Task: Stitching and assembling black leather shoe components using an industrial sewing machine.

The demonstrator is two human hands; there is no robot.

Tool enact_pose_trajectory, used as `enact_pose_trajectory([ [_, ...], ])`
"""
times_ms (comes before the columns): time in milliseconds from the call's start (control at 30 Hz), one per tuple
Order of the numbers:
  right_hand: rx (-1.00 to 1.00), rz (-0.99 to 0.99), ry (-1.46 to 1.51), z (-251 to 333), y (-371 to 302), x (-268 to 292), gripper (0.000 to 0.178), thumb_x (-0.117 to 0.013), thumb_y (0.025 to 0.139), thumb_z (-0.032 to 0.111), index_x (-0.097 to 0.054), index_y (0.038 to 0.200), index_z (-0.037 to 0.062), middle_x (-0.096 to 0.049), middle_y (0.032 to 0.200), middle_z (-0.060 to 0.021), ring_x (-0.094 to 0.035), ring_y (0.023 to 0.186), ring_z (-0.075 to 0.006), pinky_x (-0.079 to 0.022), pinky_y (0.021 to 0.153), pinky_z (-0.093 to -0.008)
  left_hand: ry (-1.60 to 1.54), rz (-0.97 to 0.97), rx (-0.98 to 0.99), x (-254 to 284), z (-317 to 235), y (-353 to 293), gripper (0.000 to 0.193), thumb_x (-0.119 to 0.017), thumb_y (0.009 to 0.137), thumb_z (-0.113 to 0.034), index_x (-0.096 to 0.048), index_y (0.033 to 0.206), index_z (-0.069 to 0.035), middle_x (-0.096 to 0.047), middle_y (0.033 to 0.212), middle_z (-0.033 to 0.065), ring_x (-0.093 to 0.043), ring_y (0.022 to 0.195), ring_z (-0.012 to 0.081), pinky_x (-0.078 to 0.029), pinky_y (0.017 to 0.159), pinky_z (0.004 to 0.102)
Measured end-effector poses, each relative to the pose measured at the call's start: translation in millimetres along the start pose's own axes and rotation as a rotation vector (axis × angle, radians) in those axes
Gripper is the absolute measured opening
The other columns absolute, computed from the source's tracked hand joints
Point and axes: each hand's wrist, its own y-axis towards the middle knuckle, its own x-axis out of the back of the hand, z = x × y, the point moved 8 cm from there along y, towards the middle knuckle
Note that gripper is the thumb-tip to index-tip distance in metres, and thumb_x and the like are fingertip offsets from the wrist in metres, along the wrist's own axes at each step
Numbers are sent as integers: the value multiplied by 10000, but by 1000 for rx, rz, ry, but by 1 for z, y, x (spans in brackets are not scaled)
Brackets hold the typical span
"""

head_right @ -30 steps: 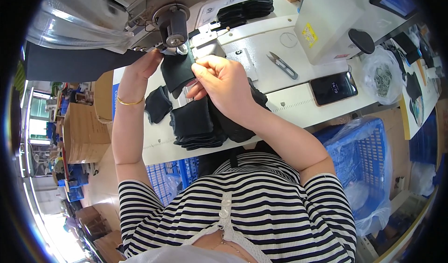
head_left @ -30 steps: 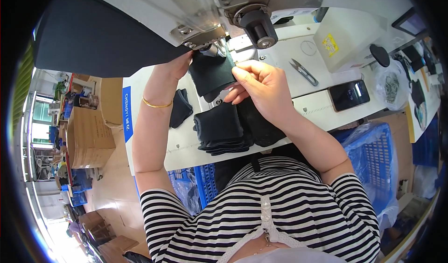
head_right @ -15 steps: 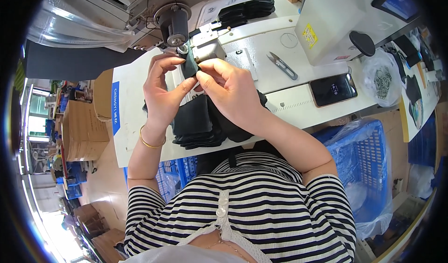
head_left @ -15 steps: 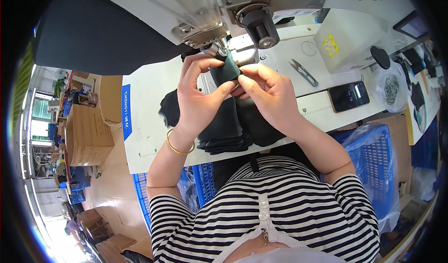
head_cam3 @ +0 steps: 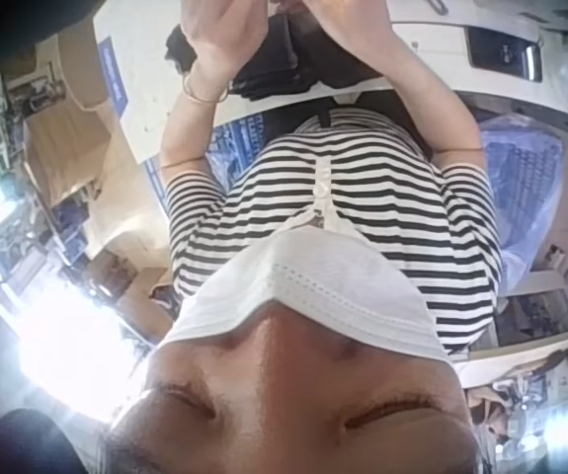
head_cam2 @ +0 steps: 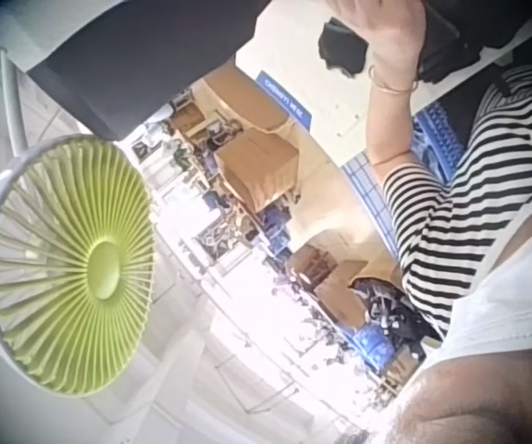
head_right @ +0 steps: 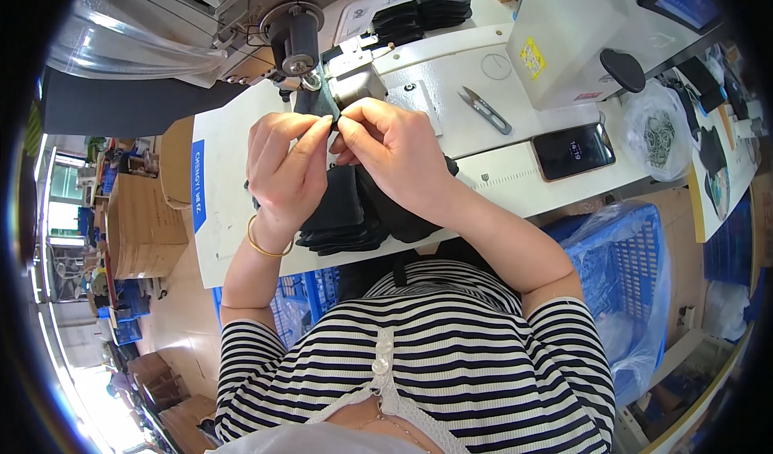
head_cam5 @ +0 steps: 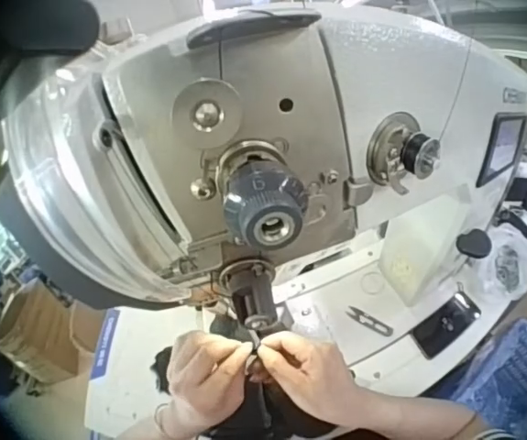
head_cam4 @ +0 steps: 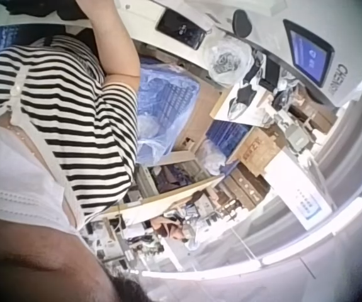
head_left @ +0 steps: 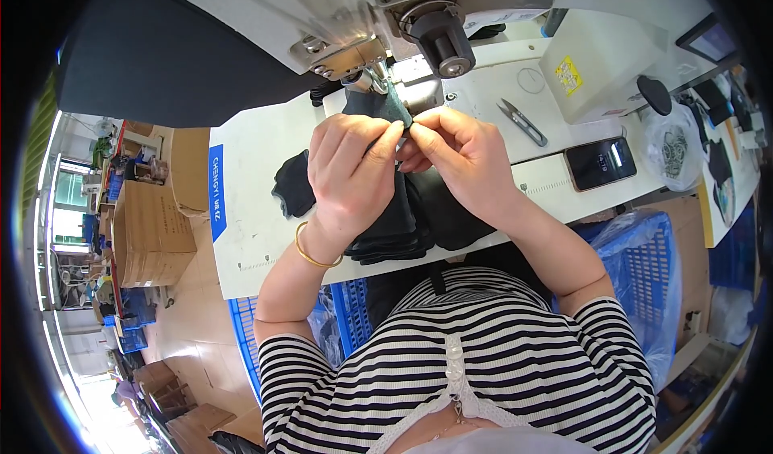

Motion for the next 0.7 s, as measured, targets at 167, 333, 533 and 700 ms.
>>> enact_pose_trajectory([
  [167, -16, 4, 66, -5, 2, 0, 186, -531, 962, 110, -632, 921, -40, -690, 776, -81, -691, 713, -117, -564, 664, -242, 78, 26, -127, -2, -8, -1, 286, -709, 582, 82, -699, 864, 34, -629, 831, 87, -621, 771, 251, -502, 708, 368],
  [333, -49, -20, 74, -5, 5, 0, 181, -560, 937, 119, -630, 857, -28, -668, 716, -57, -648, 628, -84, -521, 579, -217, 141, 46, -207, -5, -13, -7, 275, -696, 600, 77, -699, 872, 37, -631, 858, 86, -622, 782, 248, -501, 706, 373],
  [533, -61, -25, 22, -6, 8, 3, 162, -583, 898, 106, -627, 796, -12, -632, 630, -28, -544, 500, -47, -426, 465, -203, 131, 95, -72, -4, -13, -4, 322, -702, 633, 65, -690, 953, 25, -629, 920, 91, -616, 826, 259, -481, 744, 379],
  [700, -95, -31, 86, -8, 6, -2, 155, -579, 901, 99, -631, 803, -10, -621, 617, -23, -502, 481, -33, -386, 436, -201, 186, 28, -77, -3, -4, -13, 301, -701, 652, 70, -697, 949, 23, -646, 932, 91, -626, 833, 261, -487, 750, 372],
])
